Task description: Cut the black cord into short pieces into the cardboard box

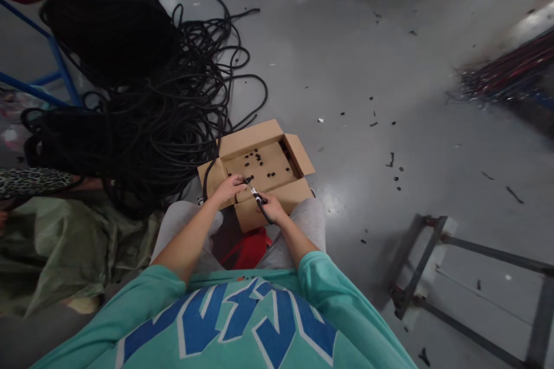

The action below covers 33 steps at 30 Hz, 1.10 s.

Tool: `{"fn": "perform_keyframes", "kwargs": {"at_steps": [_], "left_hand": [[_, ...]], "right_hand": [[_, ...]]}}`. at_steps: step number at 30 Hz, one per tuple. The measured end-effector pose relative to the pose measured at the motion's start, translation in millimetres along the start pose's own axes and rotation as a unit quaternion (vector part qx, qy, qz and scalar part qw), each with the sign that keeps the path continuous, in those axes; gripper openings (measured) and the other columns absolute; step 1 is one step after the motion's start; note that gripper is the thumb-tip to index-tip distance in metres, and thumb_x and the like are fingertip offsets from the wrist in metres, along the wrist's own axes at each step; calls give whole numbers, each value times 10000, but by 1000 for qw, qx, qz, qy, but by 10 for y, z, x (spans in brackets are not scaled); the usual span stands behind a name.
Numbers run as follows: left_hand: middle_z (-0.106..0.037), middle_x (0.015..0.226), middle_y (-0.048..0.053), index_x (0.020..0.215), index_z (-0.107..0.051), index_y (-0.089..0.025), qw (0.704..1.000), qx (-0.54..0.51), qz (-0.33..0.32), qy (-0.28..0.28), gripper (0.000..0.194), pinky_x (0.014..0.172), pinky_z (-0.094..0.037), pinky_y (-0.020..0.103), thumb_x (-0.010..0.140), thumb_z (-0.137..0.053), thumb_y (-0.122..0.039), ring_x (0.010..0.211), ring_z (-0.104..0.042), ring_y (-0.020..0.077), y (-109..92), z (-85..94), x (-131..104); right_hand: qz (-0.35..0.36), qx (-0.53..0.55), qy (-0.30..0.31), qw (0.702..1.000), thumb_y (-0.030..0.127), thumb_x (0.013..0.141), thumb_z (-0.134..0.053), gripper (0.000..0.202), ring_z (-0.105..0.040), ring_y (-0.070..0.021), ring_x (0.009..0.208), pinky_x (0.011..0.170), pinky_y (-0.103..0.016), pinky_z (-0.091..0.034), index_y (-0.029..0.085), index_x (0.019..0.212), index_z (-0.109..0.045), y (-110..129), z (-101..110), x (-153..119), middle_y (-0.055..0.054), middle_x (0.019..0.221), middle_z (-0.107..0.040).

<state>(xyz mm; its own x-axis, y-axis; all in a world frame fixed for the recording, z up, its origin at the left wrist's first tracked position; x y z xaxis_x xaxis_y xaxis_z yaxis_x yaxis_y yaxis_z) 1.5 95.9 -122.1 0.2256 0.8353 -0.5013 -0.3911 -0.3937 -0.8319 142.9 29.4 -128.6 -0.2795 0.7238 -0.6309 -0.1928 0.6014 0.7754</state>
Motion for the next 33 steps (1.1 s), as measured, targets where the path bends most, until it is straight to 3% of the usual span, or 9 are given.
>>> {"fn": "perform_keyframes", "kwargs": {"at_steps": [4,8,13,18,25,29,33], "left_hand": [[-595,714,29,798,-565,-127,997,50,-41,-32,181,567,-408,218,645,-549,-221,624,-521,105,-25,35,15],[-623,779,51,805,-609,-132,994,93,-53,-34,188,625,-418,246,653,-536,-215,694,-549,140,-99,83,9],[-602,674,25,832,-604,-114,998,61,-12,3,217,492,-376,208,667,-519,-226,502,-484,81,-131,83,-9],[-529,540,-21,750,-574,-95,997,-9,25,77,163,390,-288,175,664,-521,-223,360,-357,26,-129,23,-25],[-523,519,-25,654,-534,-102,993,1,57,106,168,362,-240,171,667,-515,-268,336,-340,20,-208,42,-27],[-480,467,-36,618,-522,-104,993,37,50,104,196,376,-245,175,695,-475,-278,341,-333,27,-257,51,-10],[-517,546,-19,662,-527,-110,996,57,18,72,197,441,-317,189,691,-481,-300,423,-410,51,-200,49,34]], "right_hand": [[-29,88,31,995,113,498,-479,610,-306,-44,374,382,-169,-234,199,1101,-493,-26,-31,-38,92,473,-380],[-41,117,57,991,100,479,-457,632,-317,-45,377,373,-169,-218,206,1100,-489,-3,-28,-56,85,492,-389],[-33,116,68,990,99,484,-473,624,-369,-50,441,417,-170,-267,213,1097,-491,83,-6,-77,58,578,-466],[-5,115,87,990,94,471,-503,615,-394,-62,499,447,-170,-274,188,1079,-497,166,-14,-97,50,581,-482],[-21,94,68,993,102,484,-464,608,-300,-36,378,383,-170,-218,218,1080,-503,42,-32,-27,94,484,-413],[-20,99,48,994,124,491,-485,604,-306,-37,341,365,-169,-235,204,1089,-494,-7,-45,-6,110,433,-375],[-22,97,23,995,135,498,-505,584,-315,-32,333,351,-163,-239,204,1078,-500,-5,-33,-18,110,437,-381]]}}
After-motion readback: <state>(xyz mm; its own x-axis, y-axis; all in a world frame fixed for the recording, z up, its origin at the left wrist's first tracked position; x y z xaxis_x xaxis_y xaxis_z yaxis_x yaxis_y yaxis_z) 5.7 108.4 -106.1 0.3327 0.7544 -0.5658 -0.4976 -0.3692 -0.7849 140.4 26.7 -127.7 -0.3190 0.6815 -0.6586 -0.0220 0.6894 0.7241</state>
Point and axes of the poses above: each hand's wrist, its own x-axis towards the middle knuckle, its own z-axis out of the back of the hand, y = z × x, the point moved 6 cm from there along x, towards the middle knuckle
